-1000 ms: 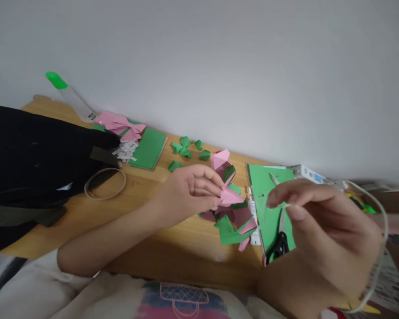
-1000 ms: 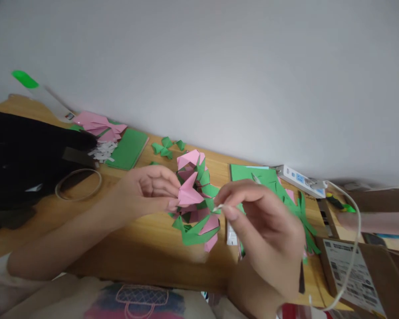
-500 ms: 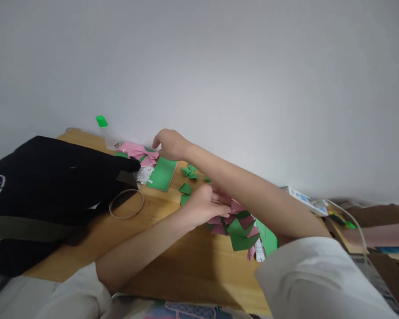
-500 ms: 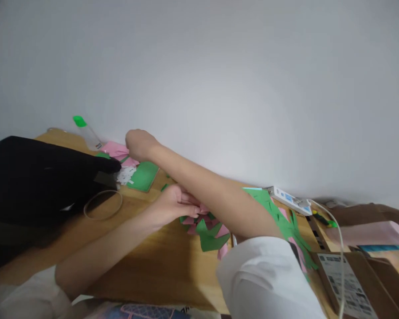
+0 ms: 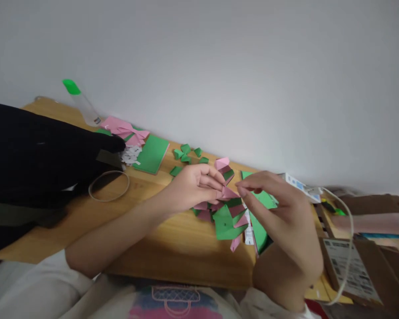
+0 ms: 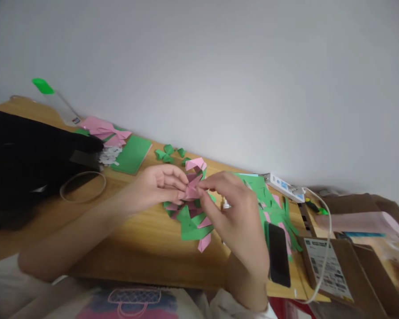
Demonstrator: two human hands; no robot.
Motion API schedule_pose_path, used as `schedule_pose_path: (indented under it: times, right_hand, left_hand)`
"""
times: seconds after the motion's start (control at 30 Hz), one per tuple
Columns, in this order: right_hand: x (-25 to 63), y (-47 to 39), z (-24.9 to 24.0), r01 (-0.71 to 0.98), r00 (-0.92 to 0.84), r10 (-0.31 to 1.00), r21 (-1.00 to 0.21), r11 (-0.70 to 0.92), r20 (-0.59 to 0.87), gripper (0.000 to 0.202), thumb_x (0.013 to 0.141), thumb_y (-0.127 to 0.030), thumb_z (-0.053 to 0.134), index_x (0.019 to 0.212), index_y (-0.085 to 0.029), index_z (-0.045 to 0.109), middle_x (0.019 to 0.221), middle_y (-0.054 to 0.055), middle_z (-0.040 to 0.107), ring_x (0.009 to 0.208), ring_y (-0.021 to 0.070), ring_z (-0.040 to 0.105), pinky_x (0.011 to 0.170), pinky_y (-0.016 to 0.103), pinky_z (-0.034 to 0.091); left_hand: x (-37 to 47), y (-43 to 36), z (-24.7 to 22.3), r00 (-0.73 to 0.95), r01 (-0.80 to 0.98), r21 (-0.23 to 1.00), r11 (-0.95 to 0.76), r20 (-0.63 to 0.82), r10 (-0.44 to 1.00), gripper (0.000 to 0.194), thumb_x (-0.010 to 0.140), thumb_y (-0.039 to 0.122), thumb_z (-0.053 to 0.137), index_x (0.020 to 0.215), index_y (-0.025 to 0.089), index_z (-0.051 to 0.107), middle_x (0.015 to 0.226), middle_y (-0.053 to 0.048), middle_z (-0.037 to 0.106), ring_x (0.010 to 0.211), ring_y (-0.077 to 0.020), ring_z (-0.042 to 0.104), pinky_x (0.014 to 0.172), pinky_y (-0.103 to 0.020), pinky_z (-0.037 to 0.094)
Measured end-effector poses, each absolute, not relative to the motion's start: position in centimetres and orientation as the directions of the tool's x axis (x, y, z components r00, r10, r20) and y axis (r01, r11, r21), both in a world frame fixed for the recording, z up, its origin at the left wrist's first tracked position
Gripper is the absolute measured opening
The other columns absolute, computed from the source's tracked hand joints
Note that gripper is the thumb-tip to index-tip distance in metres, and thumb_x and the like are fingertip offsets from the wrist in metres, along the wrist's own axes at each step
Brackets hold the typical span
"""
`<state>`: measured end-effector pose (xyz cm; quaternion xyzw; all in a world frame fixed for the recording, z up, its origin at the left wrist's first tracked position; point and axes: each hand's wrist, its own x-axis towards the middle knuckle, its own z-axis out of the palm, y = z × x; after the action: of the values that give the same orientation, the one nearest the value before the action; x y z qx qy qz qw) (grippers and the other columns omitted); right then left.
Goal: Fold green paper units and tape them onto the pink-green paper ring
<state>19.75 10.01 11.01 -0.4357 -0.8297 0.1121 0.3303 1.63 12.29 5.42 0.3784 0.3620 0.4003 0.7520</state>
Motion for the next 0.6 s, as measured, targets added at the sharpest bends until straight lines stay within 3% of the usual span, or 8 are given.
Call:
schedule_pose_path:
  times: [0.1, 0.6]
  right_hand:
    - [20.8, 10.2, 9.5, 0.623, -0.439, 0.810, -0.518, 0.586, 0.389, 0.012, 0.084, -0.010, 0.066, 0.086, -0.021, 0.071, 0.083, 0.002, 0.072, 0.080, 0.0154, 0.067, 0.070, 0.028, 0.054]
    - [21.0, 10.6, 10.0, 0.575, -0.468, 0.846, -0.639, 0.511, 0.255, 0.012, 0.085, -0.011, 0.065, 0.078, -0.019, 0.069, 0.077, -0.001, 0.070, 0.075, 0.0113, 0.064, 0.069, 0.025, 0.050]
  left_hand:
    - [1.6, 12.0, 5.4, 0.432, -0.300, 0.873, 0.385, -0.236, 0.871, 0.021, 0.067, 0.004, 0.075, 0.083, 0.012, 0.062, 0.072, -0.003, 0.074, 0.066, -0.0131, 0.071, 0.060, -0.022, 0.058]
    - [1.1, 11.6, 6.4, 0.467, -0.237, 0.893, 0.382, -0.241, 0.851, 0.012, 0.075, 0.008, 0.073, 0.084, 0.015, 0.069, 0.077, -0.002, 0.078, 0.071, -0.0152, 0.075, 0.064, -0.019, 0.061]
